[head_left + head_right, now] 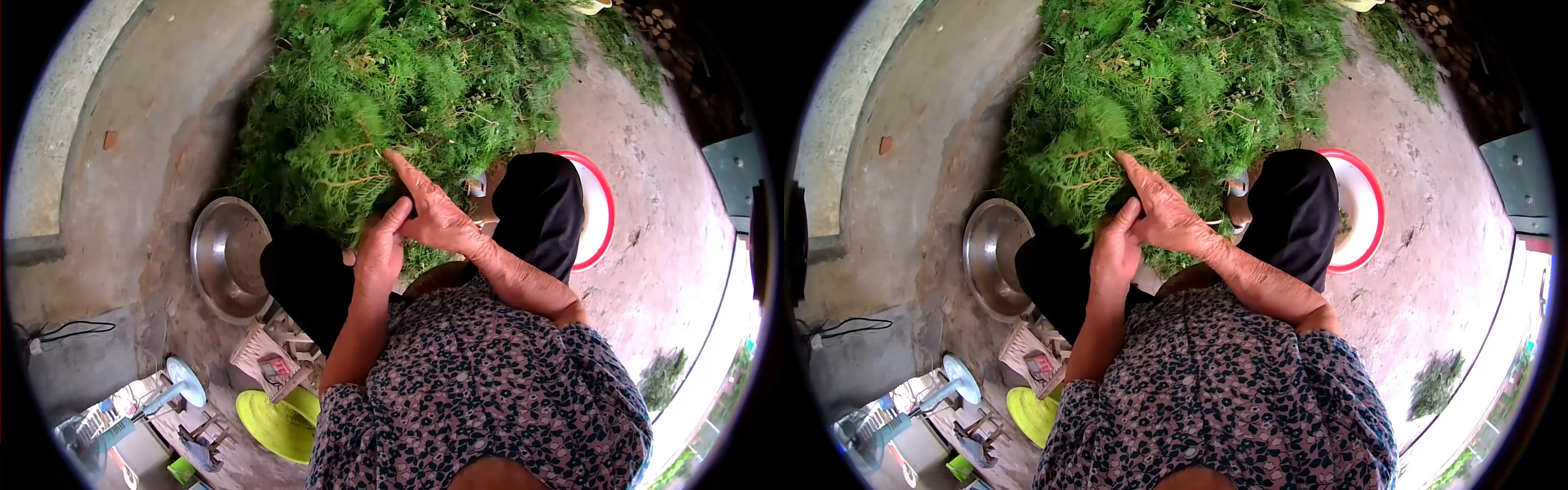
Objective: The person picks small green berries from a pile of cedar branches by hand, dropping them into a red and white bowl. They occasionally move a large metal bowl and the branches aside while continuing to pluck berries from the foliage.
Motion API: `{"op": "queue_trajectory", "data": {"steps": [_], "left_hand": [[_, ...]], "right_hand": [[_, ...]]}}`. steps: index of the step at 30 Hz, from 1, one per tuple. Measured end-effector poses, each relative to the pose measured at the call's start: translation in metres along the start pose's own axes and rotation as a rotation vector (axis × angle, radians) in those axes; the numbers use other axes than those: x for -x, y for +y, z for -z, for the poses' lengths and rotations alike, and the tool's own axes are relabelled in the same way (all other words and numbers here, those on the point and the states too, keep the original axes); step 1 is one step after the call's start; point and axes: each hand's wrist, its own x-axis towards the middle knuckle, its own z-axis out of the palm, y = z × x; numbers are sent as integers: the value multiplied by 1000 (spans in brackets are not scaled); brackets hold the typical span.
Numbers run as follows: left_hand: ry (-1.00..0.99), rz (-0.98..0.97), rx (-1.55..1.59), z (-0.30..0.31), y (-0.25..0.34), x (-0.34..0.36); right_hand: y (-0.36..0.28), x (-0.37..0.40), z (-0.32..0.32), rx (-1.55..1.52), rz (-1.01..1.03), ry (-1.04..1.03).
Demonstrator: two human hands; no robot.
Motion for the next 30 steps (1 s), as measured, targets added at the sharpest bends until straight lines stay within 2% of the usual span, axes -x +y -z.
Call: {"op": "queue_trajectory", "data": {"steps": [1,3,4,6,7,8,10,13,15,16,18,19,21,23,25,28,30], "left_hand": [[12,-79,-11,2,2,1],[29,-108,-14,11,3,-3],[46,-137,-16,13,3,-3],[46,-189,-79,12,7,0],[41,-223,-103,9,9,1],[34,-259,-126,7,10,1],[64,-239,-95,12,9,1],[75,-175,-96,16,9,1],[357,2,-224,12,13,7],[357,3,-225,14,11,6],[163,-167,-21,12,8,6],[164,-168,-22,8,10,8],[224,-93,210,-4,14,13],[225,-164,128,-1,7,8],[208,-264,-55,9,-1,2],[188,-161,69,18,2,-2],[216,-159,108,20,7,-4]], "right_hand": [[-2,1,3,-188,-53,-82],[-6,3,11,-534,-178,-208],[-3,4,8,-538,-180,-211],[4,4,2,-961,-297,-143],[-5,4,6,-954,-388,-70],[0,4,4,-954,-388,-71],[9,2,2,-1115,-455,-6],[16,3,-1,-1101,-459,67],[21,4,-4,-1127,-493,97],[22,4,-6,-1103,-469,131],[25,6,-10,-1079,-446,165],[27,7,-13,-1078,-449,196],[26,7,-16,-1079,-449,224],[22,7,-18,-1256,-526,326],[12,7,-13,-1301,-573,338],[13,8,-8,-1354,-662,365],[24,9,-8,-1272,-685,374]]}}
